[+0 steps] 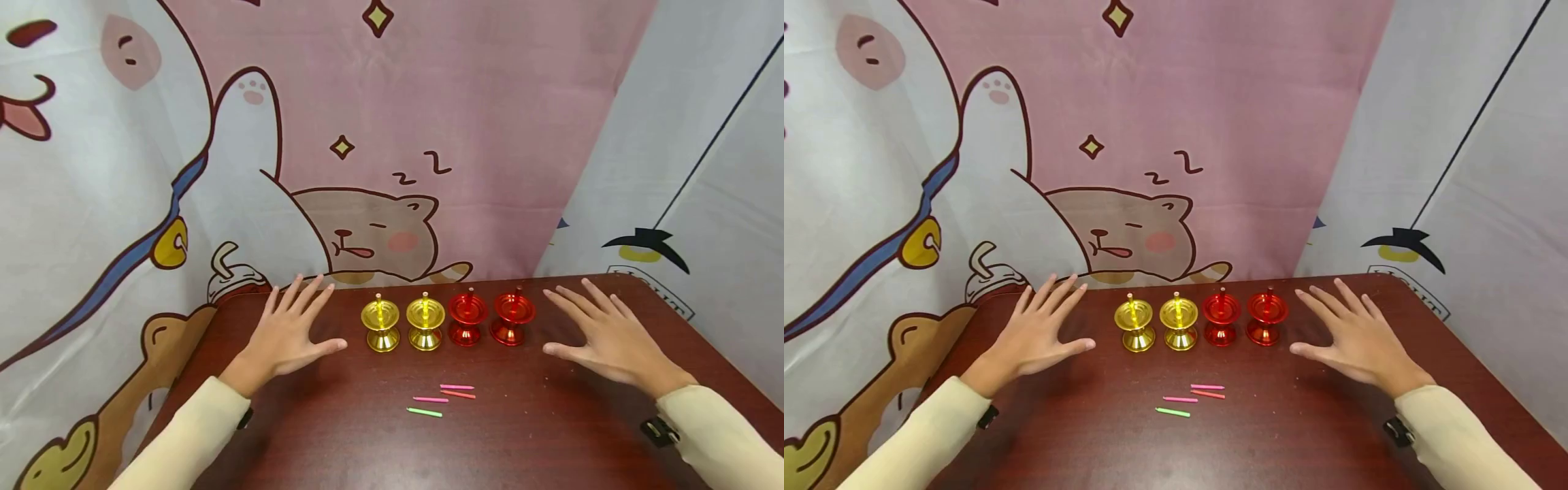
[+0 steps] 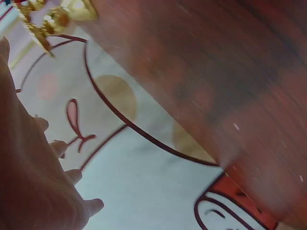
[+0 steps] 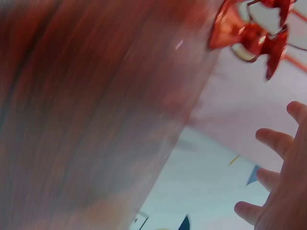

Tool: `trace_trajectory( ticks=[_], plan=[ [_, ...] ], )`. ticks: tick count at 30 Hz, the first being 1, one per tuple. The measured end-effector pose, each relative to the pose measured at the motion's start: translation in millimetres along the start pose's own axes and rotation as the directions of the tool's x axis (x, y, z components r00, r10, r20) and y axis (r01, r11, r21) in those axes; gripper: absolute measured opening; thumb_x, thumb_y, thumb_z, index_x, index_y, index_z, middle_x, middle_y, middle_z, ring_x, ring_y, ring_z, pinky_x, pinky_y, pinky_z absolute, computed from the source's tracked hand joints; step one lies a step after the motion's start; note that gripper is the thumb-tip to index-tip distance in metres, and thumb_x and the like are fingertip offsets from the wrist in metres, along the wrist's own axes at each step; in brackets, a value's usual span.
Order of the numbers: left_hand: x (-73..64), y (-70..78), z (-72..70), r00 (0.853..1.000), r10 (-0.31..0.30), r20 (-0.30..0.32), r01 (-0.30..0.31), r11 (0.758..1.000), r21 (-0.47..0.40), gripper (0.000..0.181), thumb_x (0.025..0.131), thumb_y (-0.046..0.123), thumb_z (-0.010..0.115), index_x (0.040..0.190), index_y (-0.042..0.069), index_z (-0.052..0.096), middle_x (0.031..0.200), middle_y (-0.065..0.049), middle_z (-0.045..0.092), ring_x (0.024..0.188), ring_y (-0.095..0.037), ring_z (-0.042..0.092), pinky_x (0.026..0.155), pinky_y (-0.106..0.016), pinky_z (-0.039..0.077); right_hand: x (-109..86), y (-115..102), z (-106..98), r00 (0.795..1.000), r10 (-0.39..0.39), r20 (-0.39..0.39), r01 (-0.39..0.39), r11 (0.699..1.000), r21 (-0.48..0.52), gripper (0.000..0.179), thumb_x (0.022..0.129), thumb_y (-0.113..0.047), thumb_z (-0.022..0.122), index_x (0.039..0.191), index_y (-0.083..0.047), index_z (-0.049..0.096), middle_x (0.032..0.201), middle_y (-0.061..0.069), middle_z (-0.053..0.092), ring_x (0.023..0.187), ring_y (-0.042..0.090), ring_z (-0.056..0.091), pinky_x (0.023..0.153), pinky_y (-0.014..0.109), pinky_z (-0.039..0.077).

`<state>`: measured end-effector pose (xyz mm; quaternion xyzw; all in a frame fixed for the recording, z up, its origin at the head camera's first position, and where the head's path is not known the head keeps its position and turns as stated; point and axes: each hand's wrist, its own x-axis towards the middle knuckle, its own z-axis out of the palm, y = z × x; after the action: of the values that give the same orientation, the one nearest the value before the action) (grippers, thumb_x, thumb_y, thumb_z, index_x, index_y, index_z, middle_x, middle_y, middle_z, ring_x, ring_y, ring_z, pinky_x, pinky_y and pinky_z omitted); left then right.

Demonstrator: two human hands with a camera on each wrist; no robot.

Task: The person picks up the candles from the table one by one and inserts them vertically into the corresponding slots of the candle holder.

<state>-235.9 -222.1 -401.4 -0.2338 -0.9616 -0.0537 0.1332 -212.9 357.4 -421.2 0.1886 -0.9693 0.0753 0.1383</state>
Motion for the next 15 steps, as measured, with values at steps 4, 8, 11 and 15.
trace_trajectory(
  ticks=[4,8,11,15],
  plan=[
    [0.4,15.9,-1.3,1.0,0.003,-0.007,-0.004,0.996,-0.094,0.106,0.095,0.081,0.062,0.176,0.022,0.03,0.183,-0.005,0.021,0.168,-0.038,0.009,0.128,-0.073,0.009,-2.4,-18,-8,0.999,-0.018,-0.04,0.02,0.999,0.044,0.1,0.09,-0.065,0.08,0.171,-0.024,0.04,0.166,0.019,0.047,0.16,0.048,0.026,0.124,0.078,0.015],
    [5.4,29.3,-2.9,1.0,-0.016,-0.003,0.015,0.984,-0.178,0.106,0.096,0.081,0.061,0.178,0.024,0.024,0.184,-0.003,0.018,0.169,-0.035,0.006,0.128,-0.072,0.006,-2.7,-38,-17,0.994,-0.067,-0.091,0.073,0.996,0.06,0.101,0.085,-0.064,0.086,0.166,-0.019,0.047,0.161,0.016,0.052,0.156,0.046,0.034,0.112,0.079,0.033],
    [12.1,37.0,-3.9,1.0,-0.025,-0.014,0.021,0.972,-0.234,0.106,0.097,0.08,0.06,0.178,0.025,0.021,0.184,-0.003,0.016,0.169,-0.034,0.006,0.129,-0.07,0.005,-2.6,-53,-21,0.986,-0.113,-0.124,0.122,0.99,0.068,0.104,0.08,-0.064,0.089,0.163,-0.015,0.051,0.158,0.015,0.053,0.152,0.045,0.039,0.108,0.076,0.038],
    [21.2,44.9,-2.5,0.999,-0.033,-0.031,0.021,0.943,-0.333,0.106,0.097,0.075,0.064,0.179,0.025,0.019,0.184,-0.004,0.018,0.169,-0.033,0.008,0.13,-0.068,0.008,-1.6,-76,-23,0.979,-0.137,-0.154,0.157,0.98,0.122,0.103,0.077,-0.065,0.091,0.158,-0.013,0.054,0.152,0.014,0.055,0.141,0.042,0.047,0.103,0.073,0.042]
  ],
)
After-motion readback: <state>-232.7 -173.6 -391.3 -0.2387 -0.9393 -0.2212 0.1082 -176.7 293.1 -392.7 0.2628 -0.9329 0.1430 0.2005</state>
